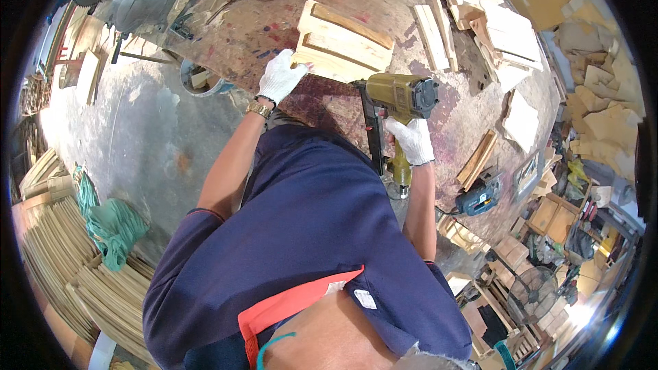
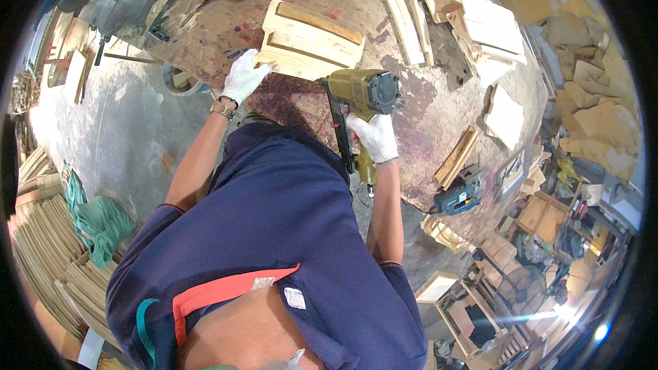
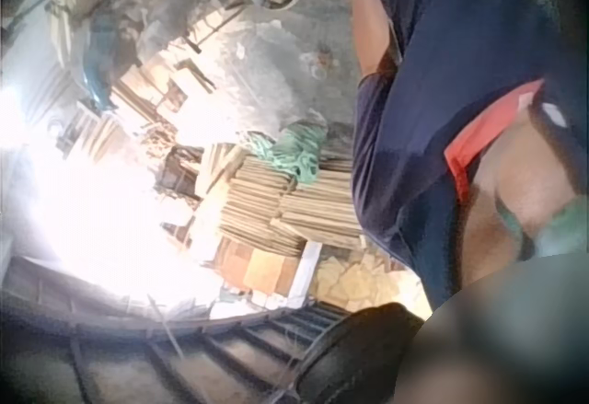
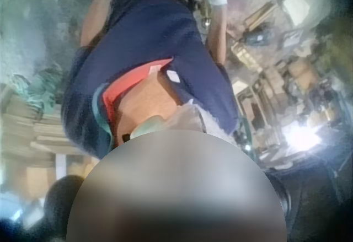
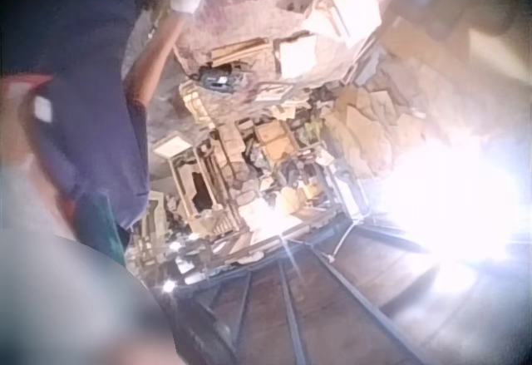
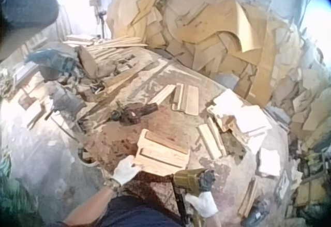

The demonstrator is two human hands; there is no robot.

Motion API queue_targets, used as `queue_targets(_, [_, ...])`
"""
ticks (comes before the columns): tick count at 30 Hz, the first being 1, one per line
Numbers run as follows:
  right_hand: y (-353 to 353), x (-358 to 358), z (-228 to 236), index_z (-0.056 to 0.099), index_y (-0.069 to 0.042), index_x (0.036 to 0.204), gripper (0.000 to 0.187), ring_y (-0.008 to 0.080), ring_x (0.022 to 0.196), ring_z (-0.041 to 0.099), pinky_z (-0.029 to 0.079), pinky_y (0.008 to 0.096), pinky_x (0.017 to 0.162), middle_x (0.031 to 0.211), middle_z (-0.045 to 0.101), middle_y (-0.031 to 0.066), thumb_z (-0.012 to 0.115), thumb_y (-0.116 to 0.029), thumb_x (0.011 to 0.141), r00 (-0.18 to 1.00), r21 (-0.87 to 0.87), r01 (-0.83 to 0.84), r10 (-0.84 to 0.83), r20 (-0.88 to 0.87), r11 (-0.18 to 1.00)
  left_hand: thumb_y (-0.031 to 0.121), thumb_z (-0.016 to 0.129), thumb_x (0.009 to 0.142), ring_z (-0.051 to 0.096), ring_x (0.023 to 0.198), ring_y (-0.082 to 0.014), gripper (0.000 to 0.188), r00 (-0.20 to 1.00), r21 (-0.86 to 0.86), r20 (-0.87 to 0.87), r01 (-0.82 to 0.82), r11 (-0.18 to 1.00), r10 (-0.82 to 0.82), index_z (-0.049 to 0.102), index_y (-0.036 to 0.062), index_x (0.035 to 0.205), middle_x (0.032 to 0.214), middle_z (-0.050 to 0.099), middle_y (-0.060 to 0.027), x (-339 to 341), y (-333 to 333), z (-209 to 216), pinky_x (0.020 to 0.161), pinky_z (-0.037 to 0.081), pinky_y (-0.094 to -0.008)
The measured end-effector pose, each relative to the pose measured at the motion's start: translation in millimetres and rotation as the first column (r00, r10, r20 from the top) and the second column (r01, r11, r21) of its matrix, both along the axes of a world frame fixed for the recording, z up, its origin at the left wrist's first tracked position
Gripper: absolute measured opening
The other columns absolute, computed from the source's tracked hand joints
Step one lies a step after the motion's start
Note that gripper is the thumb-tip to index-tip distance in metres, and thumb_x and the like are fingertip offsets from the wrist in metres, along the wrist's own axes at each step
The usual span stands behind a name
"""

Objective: The person assembles a small wooden box by attaching thin wooden strips to a base piece. They use a nail gun to secure the pieces and a hammer to tap them into place. The person works methodically, attaching each strip one by one.

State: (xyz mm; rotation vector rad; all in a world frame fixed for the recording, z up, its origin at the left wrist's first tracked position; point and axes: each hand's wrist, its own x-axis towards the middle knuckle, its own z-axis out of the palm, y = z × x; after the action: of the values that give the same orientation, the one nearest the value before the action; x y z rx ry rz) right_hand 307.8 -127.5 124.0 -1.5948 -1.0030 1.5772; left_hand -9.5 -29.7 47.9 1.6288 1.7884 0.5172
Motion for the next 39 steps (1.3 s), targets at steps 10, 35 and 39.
queue_targets(10, [13, -17, 24, 0.067, -0.001, 0.115, 0.032, 0.0105, 0.059, 0.057, 0.049, 0.0269, 0.052, 0.097, 0.073, 0.0057, 0.067, -0.005, 0.084, 0.995, 0.028, -0.089, 0.087, 0.053, 0.996, 0.057, 0.068, 0.089, 0.066, 0.098, -0.0437, 0.060, 0.999, -0.052, -0.028, 0.034, 0.998, -0.036, 0.059, 0.0007, 0.110, 0.099, 0.068, -0.0255, 1, 1, 3, 0.080, 0.051, -0.0498])
queue_targets(35, [-16, 45, 2, 0.069, 0.000, 0.108, 0.025, 0.0112, 0.056, 0.059, 0.047, 0.0284, 0.048, 0.082, 0.071, 0.0054, 0.072, -0.010, 0.085, 0.926, 0.131, 0.209, -0.239, 0.291, 0.969, 0.045, 0.072, 0.090, 0.067, 0.089, -0.0424, 0.045, 0.999, 0.098, -0.026, 0.042, 0.994, -0.040, 0.062, 0.0026, 0.104, 0.093, 0.069, -0.0232, -19, -11, 2, 0.074, 0.052, -0.0486])
queue_targets(39, [-32, 118, -42, 0.068, 0.001, 0.113, 0.038, 0.0334, 0.077, 0.069, 0.055, 0.0414, 0.072, 0.086, 0.072, 0.0192, 0.073, -0.013, 0.078, 0.511, 0.358, 0.105, -0.359, 0.781, 0.928, 0.035, 0.074, 0.091, 0.068, 0.077, -0.0321, 0.033, 1.000, 0.205, 0.025, 0.009, 0.979, -0.014, 0.064, 0.0031, 0.095, 0.085, 0.069, -0.0171, -43, 8, 51, 0.068, 0.051, -0.0408])
